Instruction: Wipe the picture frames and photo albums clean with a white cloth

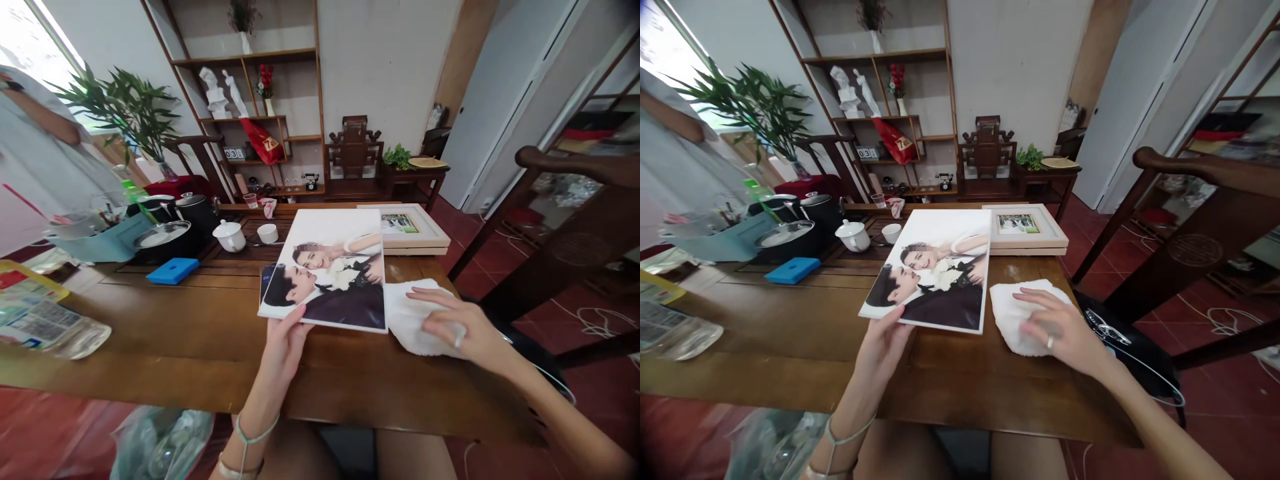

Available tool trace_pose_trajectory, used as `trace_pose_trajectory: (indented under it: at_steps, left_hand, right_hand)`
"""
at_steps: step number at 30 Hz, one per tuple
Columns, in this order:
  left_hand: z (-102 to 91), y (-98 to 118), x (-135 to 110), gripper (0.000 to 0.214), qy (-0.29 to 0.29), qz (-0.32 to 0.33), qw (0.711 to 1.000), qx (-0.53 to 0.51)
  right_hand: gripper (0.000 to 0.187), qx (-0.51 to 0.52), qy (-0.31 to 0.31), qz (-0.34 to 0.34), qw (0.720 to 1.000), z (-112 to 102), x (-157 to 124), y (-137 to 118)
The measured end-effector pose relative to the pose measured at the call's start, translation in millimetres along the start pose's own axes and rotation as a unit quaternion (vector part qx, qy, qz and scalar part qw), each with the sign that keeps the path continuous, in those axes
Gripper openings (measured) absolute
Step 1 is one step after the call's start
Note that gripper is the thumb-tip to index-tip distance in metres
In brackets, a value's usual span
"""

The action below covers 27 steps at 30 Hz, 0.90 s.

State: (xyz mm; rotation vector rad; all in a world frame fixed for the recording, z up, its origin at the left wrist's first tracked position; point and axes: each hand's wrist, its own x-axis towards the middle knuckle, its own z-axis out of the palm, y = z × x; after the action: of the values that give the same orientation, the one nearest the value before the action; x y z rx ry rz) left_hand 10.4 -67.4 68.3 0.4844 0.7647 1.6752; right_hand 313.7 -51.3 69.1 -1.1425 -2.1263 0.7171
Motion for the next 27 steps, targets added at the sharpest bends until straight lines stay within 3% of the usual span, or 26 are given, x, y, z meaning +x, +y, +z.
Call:
trace_pose_trajectory:
  at_steps: [2,3,5,7,10,16,20,21,23,25,27]
  left_hand:
    - [5.4,-4.6,2.8,0.068,-0.001,-0.001,1.0,-0.006]
    - [8.7,-7.6,3.5,0.066,-0.001,-0.003,1.0,-0.011]
    - [15.9,-13.8,4.5,0.064,-0.003,-0.004,1.0,-0.015]
    - [22.5,-18.6,6.3,0.062,-0.001,0.003,1.0,-0.015]
    - [29.2,-21.2,12.8,0.06,-0.001,0.018,1.0,-0.01]
    - [31.1,-12.2,46.8,0.046,-0.011,0.071,0.996,0.05]
    - [13.5,-2.2,80.5,0.05,-0.031,0.094,0.991,0.094]
    - [6.9,-1.2,89.2,0.052,-0.044,0.08,0.991,0.098]
    - [-4.9,-2.8,107.1,0.049,-0.057,-0.022,0.991,0.115]
    - [-10.5,-9.9,126.2,0.044,0.002,-0.124,0.986,0.112]
    - [-7.6,-21.0,146.0,0.032,0.018,-0.155,0.982,0.106]
  right_hand:
    - [0.027,0.215,0.056,0.092,0.971,8.4,12.8,-9.4]
    - [0.03,0.331,0.04,0.136,0.933,16.0,19.8,-15.5]
    - [0.035,0.522,-0.018,0.191,0.831,36.5,33.5,-28.9]
    - [0.03,0.634,-0.002,0.196,0.748,58.9,45.3,-42.1]
    - [0.025,0.714,0.08,0.173,0.674,85.0,62.0,-58.6]
    - [0.028,0.728,0.144,0.244,0.624,100.2,116.5,-72.8]
    - [0.02,0.738,0.157,0.288,0.59,100.5,158.7,-64.1]
    - [0.02,0.739,0.162,0.289,0.586,101.4,167.2,-61.4]
    - [0.021,0.743,0.168,0.29,0.579,104.5,181.2,-57.6]
    - [0.021,0.748,0.17,0.289,0.572,109.3,191.4,-56.6]
    - [0.021,0.751,0.172,0.288,0.568,114.7,197.9,-57.7]
